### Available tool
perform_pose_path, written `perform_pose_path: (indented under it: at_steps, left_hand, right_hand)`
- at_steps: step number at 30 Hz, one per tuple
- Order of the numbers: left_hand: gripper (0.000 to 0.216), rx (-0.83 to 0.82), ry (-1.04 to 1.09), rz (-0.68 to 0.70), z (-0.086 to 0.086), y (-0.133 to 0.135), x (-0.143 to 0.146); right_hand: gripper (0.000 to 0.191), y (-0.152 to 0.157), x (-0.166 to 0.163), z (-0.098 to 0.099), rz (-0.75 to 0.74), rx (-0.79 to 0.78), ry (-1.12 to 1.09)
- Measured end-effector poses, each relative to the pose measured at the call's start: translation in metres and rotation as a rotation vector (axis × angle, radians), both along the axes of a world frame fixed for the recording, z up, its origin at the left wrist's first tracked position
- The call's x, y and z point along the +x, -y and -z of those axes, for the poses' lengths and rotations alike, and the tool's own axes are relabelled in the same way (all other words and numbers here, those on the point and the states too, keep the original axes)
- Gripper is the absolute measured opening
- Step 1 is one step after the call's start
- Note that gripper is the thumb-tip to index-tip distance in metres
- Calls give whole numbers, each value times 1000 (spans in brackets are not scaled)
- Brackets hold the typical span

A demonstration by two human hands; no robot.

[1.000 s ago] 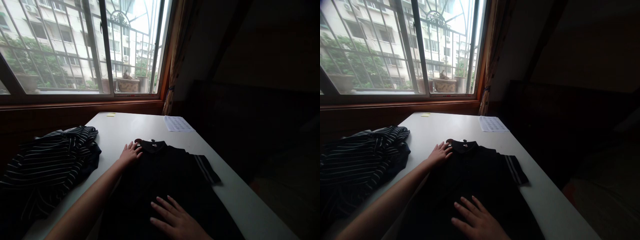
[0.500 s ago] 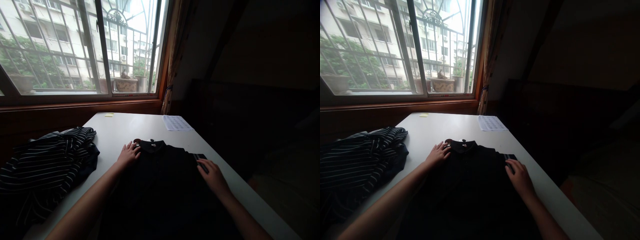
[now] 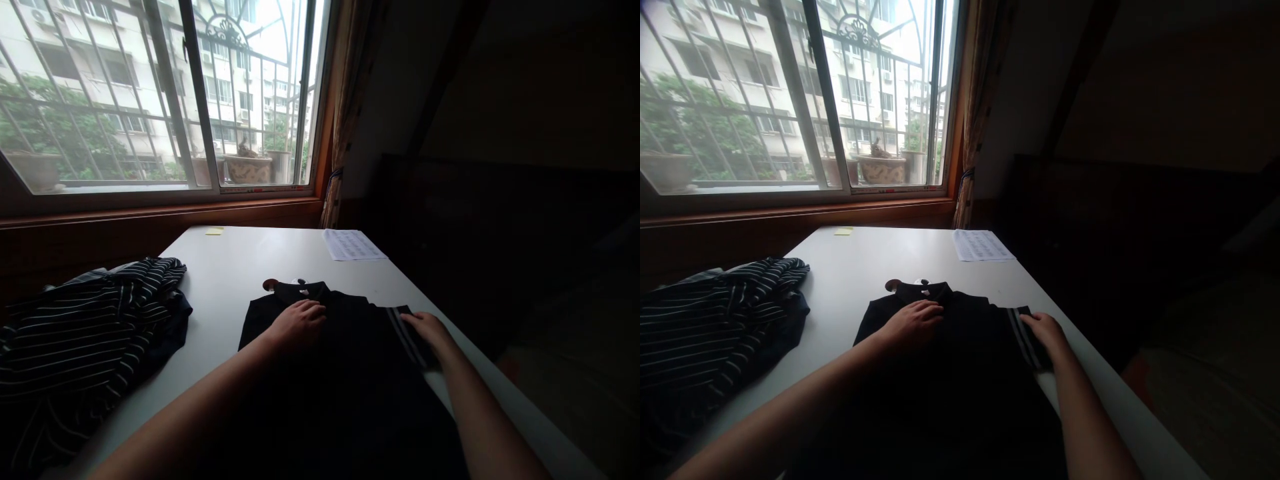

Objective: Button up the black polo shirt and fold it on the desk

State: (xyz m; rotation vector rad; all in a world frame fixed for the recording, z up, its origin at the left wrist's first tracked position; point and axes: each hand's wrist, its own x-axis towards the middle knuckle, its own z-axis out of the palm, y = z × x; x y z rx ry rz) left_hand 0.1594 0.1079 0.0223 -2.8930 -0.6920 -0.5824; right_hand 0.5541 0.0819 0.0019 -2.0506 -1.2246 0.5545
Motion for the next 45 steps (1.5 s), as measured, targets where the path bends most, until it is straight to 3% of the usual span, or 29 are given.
perform_pose_path:
  at_steps: [7,12,19,24,28,40,45]
  left_hand:
    - [57,-141,-21,-91,31,-19,97]
    - [62,-203,27,-231,47,-35,129]
    - [55,-207,86,-222,48,-41,131]
    - [35,-176,79,1,34,-35,127]
    - [34,-168,65,105,31,-30,127]
    - [55,-207,54,-60,45,-37,132]
    - [54,-223,50,-109,47,-43,141]
  right_hand:
    - [31,14,20,5,45,192,-131]
    - [26,18,31,1,40,256,-243]
    - [26,26,37,-16,79,404,-463]
    - [26,30,25,-26,70,486,-626]
    - [25,33,17,-32,18,495,-626]
    - [23,34,10,-30,-111,521,-350]
    - [23,37,-3,-37,-129,530,-259]
